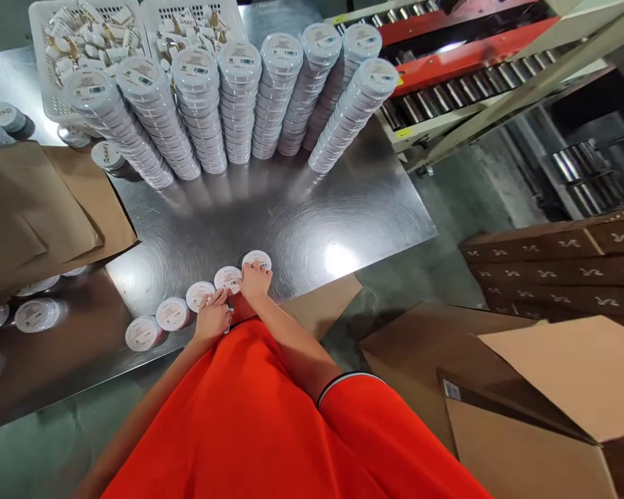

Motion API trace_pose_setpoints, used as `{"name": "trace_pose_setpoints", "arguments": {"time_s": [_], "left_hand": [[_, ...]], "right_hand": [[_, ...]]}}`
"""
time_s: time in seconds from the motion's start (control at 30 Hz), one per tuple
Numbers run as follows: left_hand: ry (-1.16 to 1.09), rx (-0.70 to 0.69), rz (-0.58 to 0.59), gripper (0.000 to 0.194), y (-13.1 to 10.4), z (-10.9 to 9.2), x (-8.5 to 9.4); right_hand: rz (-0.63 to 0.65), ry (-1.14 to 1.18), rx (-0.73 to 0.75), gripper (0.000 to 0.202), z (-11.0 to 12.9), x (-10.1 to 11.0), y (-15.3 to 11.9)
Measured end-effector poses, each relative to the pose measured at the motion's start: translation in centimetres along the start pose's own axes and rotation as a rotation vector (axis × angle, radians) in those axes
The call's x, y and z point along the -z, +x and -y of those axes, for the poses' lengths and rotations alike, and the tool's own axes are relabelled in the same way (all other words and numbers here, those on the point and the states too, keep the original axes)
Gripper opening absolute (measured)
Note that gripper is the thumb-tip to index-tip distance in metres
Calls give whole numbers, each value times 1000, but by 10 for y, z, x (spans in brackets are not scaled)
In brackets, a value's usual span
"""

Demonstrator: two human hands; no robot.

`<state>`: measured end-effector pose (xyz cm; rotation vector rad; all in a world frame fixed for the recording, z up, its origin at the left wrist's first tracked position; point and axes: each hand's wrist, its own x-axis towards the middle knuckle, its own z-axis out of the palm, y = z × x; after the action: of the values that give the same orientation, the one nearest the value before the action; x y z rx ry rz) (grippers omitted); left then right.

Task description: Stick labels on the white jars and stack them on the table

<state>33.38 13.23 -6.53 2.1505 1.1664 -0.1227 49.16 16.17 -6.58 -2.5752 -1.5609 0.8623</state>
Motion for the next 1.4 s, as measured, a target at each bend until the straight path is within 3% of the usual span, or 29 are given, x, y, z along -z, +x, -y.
{"name": "trace_pose_setpoints", "arguments": {"time_s": [0.13,0.23,0.3,0.4,0.47,0.67,0.77,0.9,1.03,1.13,1.27,1.4], "left_hand": [[-183,13,-79,20,0,7,6],[-391,42,-241,24,-9,14,16],[-517,90,-360,28,-20,15,23],[-723,193,-496,33,-38,14,33],[-818,245,-532,28,-48,12,36],[-992,302,-522,25,-63,14,40],[-921,326,-510,21,-66,16,41],[-627,350,-549,33,-68,19,34],[-461,357,-530,41,-69,30,20],[-351,262,-480,34,-70,41,10],[-125,113,-301,22,-66,53,1],[69,73,-140,19,-60,54,-4]], "right_hand": [[26,122,-14,9,0,7,2],[36,416,113,9,-1,10,-7],[134,689,271,11,3,10,-20],[384,1006,440,20,17,7,-45],[436,1097,430,22,29,4,-59],[412,1116,288,17,47,1,-74],[434,1123,312,15,47,-1,-79],[354,1067,316,13,49,-9,-86],[160,905,296,13,49,-20,-77],[-17,763,158,10,44,-28,-58],[-27,583,34,12,39,-47,-41],[3,511,-19,15,41,-68,-43]]}}
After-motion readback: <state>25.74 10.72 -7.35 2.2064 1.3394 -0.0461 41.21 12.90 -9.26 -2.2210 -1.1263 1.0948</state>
